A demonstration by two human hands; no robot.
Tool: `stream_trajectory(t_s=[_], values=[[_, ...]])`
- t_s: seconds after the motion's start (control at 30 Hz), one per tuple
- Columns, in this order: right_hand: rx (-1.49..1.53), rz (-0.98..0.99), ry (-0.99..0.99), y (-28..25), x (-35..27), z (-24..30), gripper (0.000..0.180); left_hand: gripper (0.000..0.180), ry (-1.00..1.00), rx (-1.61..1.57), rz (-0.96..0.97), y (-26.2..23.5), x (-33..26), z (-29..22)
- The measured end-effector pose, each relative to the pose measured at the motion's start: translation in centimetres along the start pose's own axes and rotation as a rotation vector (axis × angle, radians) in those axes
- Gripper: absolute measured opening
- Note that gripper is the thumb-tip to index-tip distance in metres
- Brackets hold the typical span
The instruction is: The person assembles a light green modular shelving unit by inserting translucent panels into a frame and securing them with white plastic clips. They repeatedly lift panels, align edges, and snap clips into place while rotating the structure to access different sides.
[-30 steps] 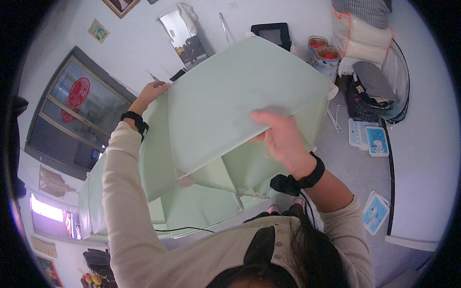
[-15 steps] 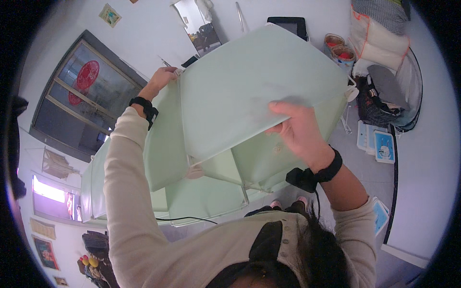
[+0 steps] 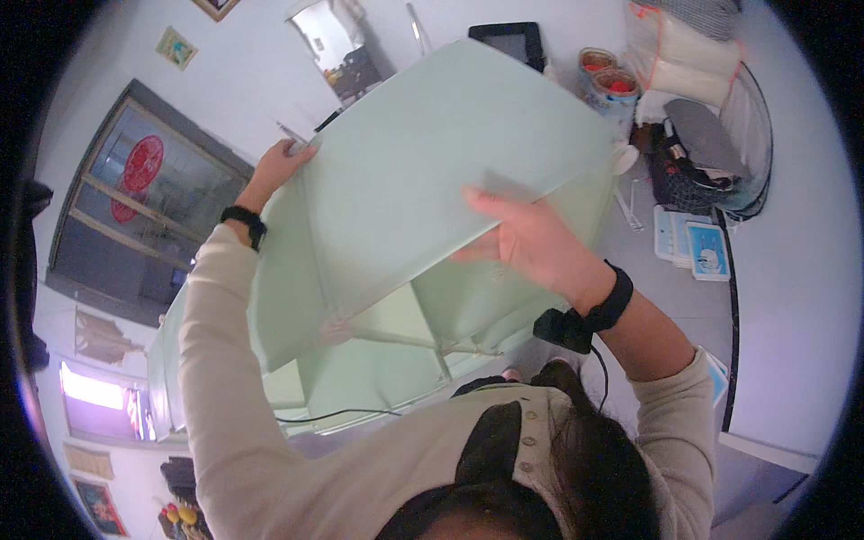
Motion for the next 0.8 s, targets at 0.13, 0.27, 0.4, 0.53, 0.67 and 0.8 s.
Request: stream_trajectory(t_s=[0.13, 0.27, 0.4, 0.53, 0.67, 0.8], values=[[-0.87, 0.34, 0.452, 0.1, -6.6, 3.0, 0.048, 0.077, 0.027, -0.177, 0.029, 0.9, 0.1, 0.7], [-0.702, 0.599, 0.117, 1.0, -9.5, 17.3, 0.053, 0.079, -0.014, -0.159, 0.022, 1.1, -0.7, 0.9], [-0.919, -0.1, -0.389, -5.6, 1.0, 27.5, 0.038, 0.077, -0.112, -0.167, 0.08, 1.4, -2.0, 1.0], [-1.065, 0.05, -0.143, -5.7, 12.5, 21.9, 0.037, 0.084, -0.199, -0.086, 0.078, 1.2, -2.5, 1.7], [-1.214, 0.23, -0.134, -4.0, 17.7, 19.4, 0.035, 0.067, -0.137, -0.11, 0.149, 1.4, -2.3, 1.7], [-0.92, 0.046, 0.047, -6.3, 20.5, 18.8, 0.042, 0.049, -0.241, -0.259, 0.065, 1.0, -2.0, 3.1]])
Point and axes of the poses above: each hand's wrist, its own x-axis towards the middle knuckle, its own y-axis out of the palm, z = x × y, the point moved 9 cm from there along x, towards the middle knuckle, and after that the axes turned 15 degrees about x, right-handed, at the moved point
